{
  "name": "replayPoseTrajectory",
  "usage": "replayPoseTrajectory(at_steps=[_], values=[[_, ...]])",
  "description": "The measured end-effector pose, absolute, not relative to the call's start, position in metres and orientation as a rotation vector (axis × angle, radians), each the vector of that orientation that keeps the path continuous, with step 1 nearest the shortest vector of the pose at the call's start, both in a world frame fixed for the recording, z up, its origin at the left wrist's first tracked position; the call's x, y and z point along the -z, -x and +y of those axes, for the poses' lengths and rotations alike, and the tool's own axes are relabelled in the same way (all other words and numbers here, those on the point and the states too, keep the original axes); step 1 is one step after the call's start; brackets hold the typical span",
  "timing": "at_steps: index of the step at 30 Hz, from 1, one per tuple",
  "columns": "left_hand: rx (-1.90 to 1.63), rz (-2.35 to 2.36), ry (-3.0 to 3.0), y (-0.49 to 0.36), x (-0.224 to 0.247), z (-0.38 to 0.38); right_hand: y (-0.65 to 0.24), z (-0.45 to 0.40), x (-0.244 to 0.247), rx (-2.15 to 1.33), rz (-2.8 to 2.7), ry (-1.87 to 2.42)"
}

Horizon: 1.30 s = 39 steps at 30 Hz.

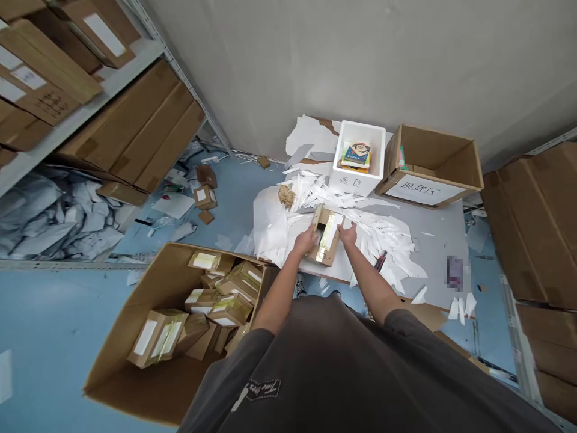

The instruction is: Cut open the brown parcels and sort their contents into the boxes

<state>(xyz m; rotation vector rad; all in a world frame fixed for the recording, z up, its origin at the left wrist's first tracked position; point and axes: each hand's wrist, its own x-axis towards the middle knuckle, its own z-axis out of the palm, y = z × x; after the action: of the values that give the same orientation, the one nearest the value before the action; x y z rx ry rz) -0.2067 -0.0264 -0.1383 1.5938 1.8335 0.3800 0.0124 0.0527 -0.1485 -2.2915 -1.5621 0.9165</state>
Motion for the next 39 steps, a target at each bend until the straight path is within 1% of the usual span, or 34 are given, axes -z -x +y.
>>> replayPoseTrajectory(at_steps=[2,4,6,8,10,12,14,16,18,21,23,25,27,29,31,34,36,39], values=[[-0.534,1.833,-1.455,0.225,0.142,-0.028,-0.009,0.040,0.144,-0.862,-1.506,2.295],[-0.649,1.863,-1.299,0.243,0.149,-0.034,0.001,0.016,0.144,-0.823,-1.593,2.206],[-0.695,1.948,-1.213,0.255,0.156,-0.039,0.018,-0.010,0.148,-0.827,-1.750,2.129],[-0.706,2.050,-1.304,0.256,0.161,-0.043,0.033,-0.028,0.154,-0.860,-1.789,2.104],[-0.683,1.990,-1.598,0.248,0.163,-0.044,0.039,-0.034,0.158,-0.900,-1.672,2.039],[-0.605,1.733,-1.921,0.234,0.163,-0.044,0.030,-0.031,0.159,-0.990,-1.462,1.905],[-0.505,1.532,-2.094,0.219,0.162,-0.044,0.008,-0.025,0.159,-1.136,-1.236,1.763],[-0.388,1.488,-2.132,0.208,0.160,-0.043,-0.019,-0.024,0.160,-1.287,-1.044,1.677],[-0.304,1.473,-2.098,0.203,0.157,-0.040,-0.040,-0.030,0.165,-1.388,-0.926,1.681],[-0.306,1.376,-1.972,0.210,0.152,-0.033,-0.053,-0.040,0.176,-1.359,-0.913,1.853],[-0.272,1.248,-1.911,0.221,0.149,-0.033,-0.050,-0.042,0.180,-1.180,-1.019,1.982],[-0.180,1.136,-1.925,0.229,0.147,-0.040,-0.045,-0.039,0.177,-0.890,-1.214,2.043],[-0.128,1.137,-1.997,0.231,0.146,-0.053,-0.039,-0.033,0.168,-0.616,-1.485,2.040],[-0.126,1.227,-2.089,0.226,0.147,-0.068,-0.032,-0.024,0.156,-0.499,-1.816,1.980],[-0.117,1.313,-2.180,0.218,0.149,-0.080,-0.020,-0.014,0.146,-0.578,-2.184,1.881],[-0.105,1.420,-2.269,0.207,0.153,-0.091,0.008,-0.001,0.140,-0.856,-2.630,1.792],[-0.113,1.473,-2.279,0.205,0.155,-0.093,0.029,0.006,0.141,-0.957,-2.743,1.806],[-0.075,1.467,-2.288,0.208,0.160,-0.097,0.049,0.017,0.141,-0.850,-2.703,1.798]])
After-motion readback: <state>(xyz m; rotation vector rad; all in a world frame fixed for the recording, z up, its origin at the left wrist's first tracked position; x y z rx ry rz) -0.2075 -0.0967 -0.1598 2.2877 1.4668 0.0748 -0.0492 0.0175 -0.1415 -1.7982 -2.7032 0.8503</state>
